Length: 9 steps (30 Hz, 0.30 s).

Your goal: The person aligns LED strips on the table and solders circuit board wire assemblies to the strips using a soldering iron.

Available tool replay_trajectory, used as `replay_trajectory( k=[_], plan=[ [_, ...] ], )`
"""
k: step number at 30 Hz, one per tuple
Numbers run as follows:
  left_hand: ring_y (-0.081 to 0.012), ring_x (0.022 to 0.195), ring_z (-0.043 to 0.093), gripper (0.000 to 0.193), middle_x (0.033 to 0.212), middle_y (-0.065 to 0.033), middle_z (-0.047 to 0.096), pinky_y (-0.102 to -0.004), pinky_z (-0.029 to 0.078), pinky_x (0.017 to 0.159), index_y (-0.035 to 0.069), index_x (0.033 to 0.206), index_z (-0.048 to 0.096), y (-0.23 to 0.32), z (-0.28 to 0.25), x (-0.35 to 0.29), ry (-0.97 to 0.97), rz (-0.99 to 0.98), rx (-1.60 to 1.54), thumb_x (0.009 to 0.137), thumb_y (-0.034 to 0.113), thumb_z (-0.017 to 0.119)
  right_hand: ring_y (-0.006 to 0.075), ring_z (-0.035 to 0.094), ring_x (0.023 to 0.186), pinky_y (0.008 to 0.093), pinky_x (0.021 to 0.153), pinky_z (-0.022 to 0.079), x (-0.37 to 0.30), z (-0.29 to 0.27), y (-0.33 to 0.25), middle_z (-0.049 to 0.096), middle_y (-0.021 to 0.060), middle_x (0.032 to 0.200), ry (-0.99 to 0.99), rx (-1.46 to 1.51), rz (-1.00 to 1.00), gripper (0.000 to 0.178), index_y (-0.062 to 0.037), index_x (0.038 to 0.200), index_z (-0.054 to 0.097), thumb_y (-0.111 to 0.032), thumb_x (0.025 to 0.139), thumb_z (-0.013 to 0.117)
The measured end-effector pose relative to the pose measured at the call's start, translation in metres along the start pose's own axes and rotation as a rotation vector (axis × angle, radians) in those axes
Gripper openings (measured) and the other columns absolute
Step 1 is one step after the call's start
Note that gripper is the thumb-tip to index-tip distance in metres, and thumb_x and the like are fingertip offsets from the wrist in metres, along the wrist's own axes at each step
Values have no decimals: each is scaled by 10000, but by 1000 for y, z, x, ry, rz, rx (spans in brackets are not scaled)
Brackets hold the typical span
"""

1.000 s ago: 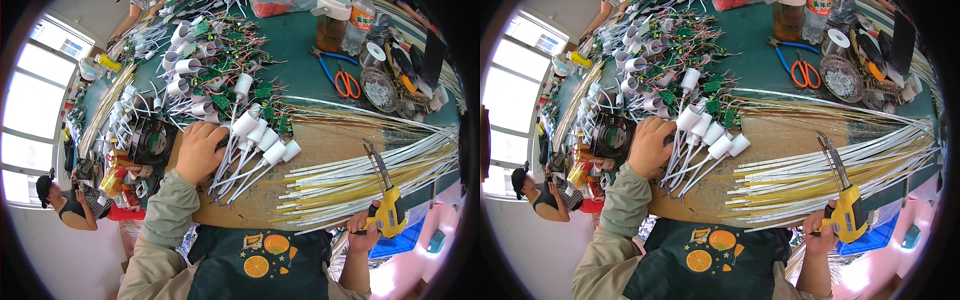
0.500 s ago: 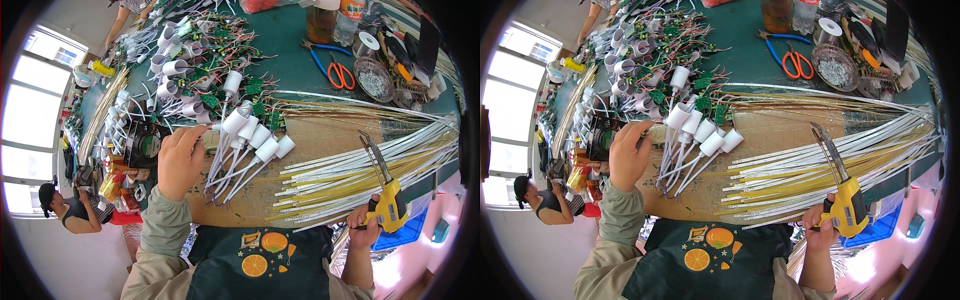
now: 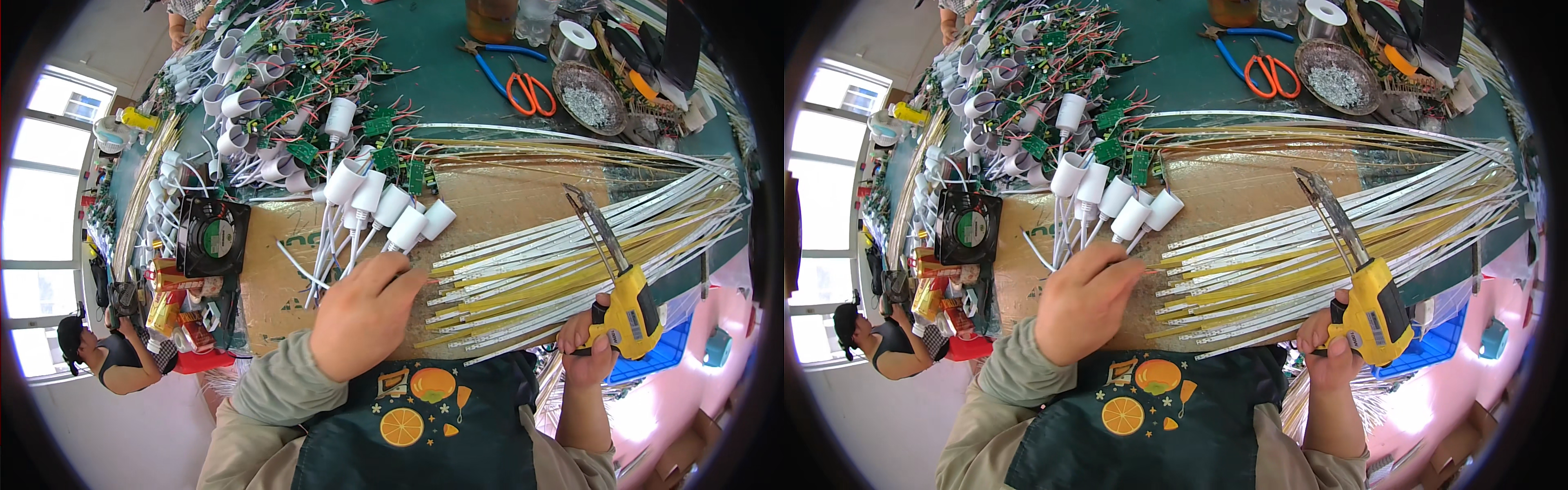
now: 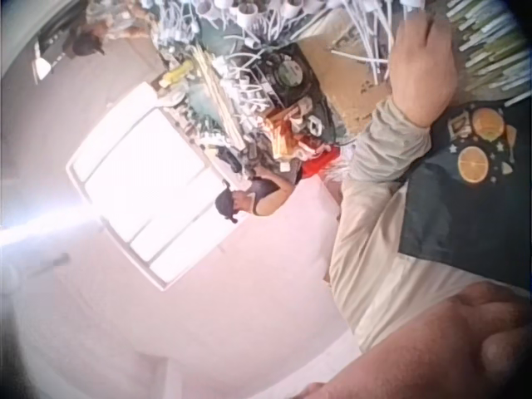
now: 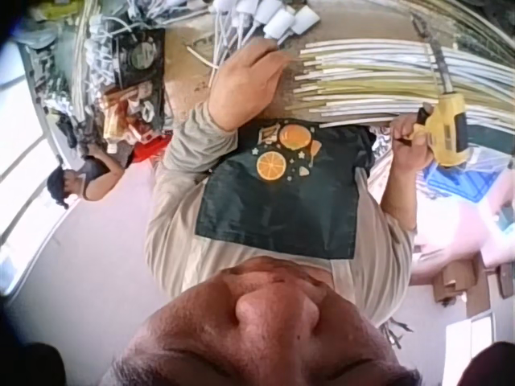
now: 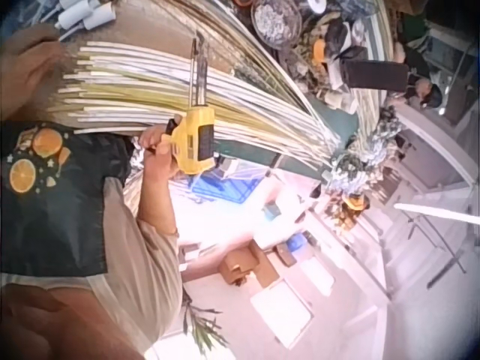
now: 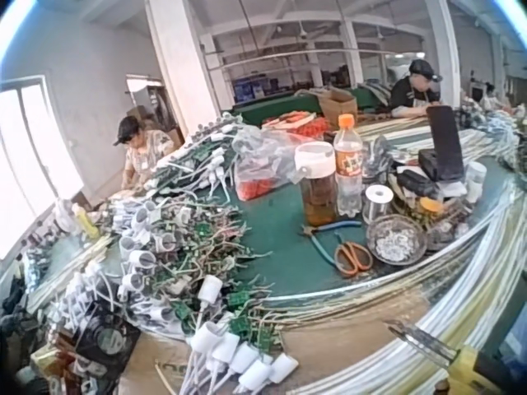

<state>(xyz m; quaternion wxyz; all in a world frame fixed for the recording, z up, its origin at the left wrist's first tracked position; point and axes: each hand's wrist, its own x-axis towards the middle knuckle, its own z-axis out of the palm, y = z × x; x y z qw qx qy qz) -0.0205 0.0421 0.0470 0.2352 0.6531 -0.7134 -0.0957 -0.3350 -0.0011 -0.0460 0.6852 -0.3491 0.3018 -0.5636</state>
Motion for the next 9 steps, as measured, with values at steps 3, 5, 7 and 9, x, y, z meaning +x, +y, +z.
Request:
replay_trajectory(
  k=[3,5,7,9],
  plan=[
    [-301,791,648,143,902,-96,616,-384,536,678,51,963,689,-3,22,7,16,37,40,828,32,734,146,510,540,283,482,442,0,-6,3,512,37,687,-45,-50,-27,691,33,1401,412,-343,923,740],
    [-302,796,648,132,904,-98,619,-384,537,681,46,955,684,-6,30,9,11,29,43,832,43,733,131,492,525,269,465,429,1,-8,4,495,27,691,-87,-96,-54,656,28,1411,398,-362,963,676],
    [-302,801,649,124,906,-101,621,-385,538,684,41,947,680,-9,35,10,1,24,43,836,54,733,132,494,526,268,466,431,0,-6,3,495,27,690,-75,-103,-45,670,29,1417,386,-367,962,678],
    [-315,811,650,140,918,-102,622,-392,539,691,55,975,683,-11,39,9,44,28,52,844,54,731,133,496,525,271,467,437,1,-4,2,504,33,695,-79,-109,-36,690,28,1419,383,-381,953,685]
  ],
)
